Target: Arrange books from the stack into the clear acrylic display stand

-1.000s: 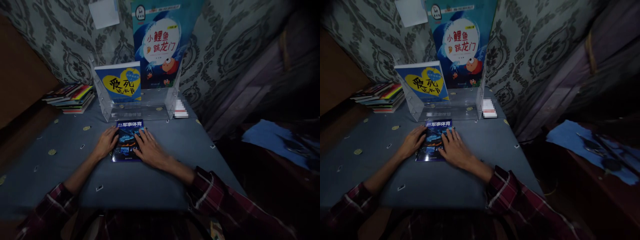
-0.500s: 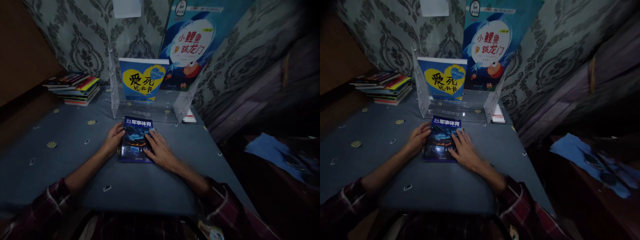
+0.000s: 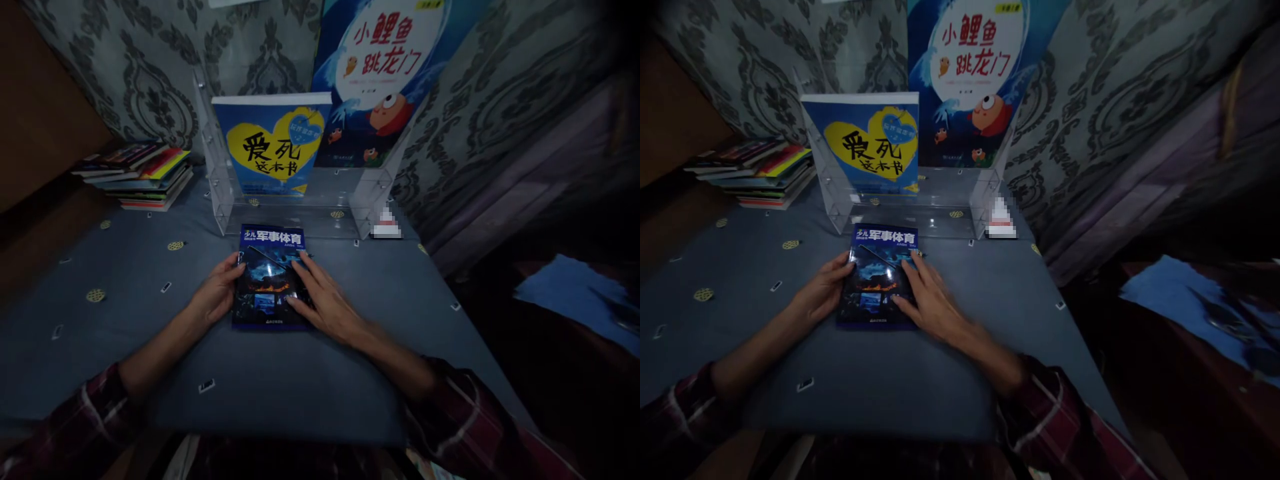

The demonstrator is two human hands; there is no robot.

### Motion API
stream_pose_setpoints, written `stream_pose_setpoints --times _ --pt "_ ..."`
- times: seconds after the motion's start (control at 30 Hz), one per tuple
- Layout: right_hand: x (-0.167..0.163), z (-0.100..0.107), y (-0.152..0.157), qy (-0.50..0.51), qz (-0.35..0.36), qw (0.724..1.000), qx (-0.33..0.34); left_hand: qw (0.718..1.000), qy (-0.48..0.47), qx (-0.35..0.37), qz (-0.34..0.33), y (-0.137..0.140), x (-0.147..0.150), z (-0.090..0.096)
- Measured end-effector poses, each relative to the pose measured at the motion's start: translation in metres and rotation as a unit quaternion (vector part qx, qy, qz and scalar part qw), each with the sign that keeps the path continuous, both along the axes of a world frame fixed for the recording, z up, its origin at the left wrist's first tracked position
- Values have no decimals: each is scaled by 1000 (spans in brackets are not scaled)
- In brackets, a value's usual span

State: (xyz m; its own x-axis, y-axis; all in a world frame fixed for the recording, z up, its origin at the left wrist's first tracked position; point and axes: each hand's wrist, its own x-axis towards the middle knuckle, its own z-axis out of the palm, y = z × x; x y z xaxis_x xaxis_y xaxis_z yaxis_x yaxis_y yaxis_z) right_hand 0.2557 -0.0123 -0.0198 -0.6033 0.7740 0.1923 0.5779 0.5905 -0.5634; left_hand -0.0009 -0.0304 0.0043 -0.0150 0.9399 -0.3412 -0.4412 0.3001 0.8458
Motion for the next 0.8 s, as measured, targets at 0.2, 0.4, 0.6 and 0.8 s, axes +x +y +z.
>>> stream_pose_setpoints --times 0.2,0.4,0.6,0.8 --pt "3 -5 3 142 -77 986 -45 1000 -13 3 4 -1 0 -2" --pt "-2 -3 4 320 -94 923 -190 1000 -21 12 -9 -3 2 3" --pt "-3 4 5 400 -53 870 -283 1000 -20 4 9 -5 2 5" --pt "-7 2 4 418 -34 845 -331 998 -52 -13 18 -7 2 6"
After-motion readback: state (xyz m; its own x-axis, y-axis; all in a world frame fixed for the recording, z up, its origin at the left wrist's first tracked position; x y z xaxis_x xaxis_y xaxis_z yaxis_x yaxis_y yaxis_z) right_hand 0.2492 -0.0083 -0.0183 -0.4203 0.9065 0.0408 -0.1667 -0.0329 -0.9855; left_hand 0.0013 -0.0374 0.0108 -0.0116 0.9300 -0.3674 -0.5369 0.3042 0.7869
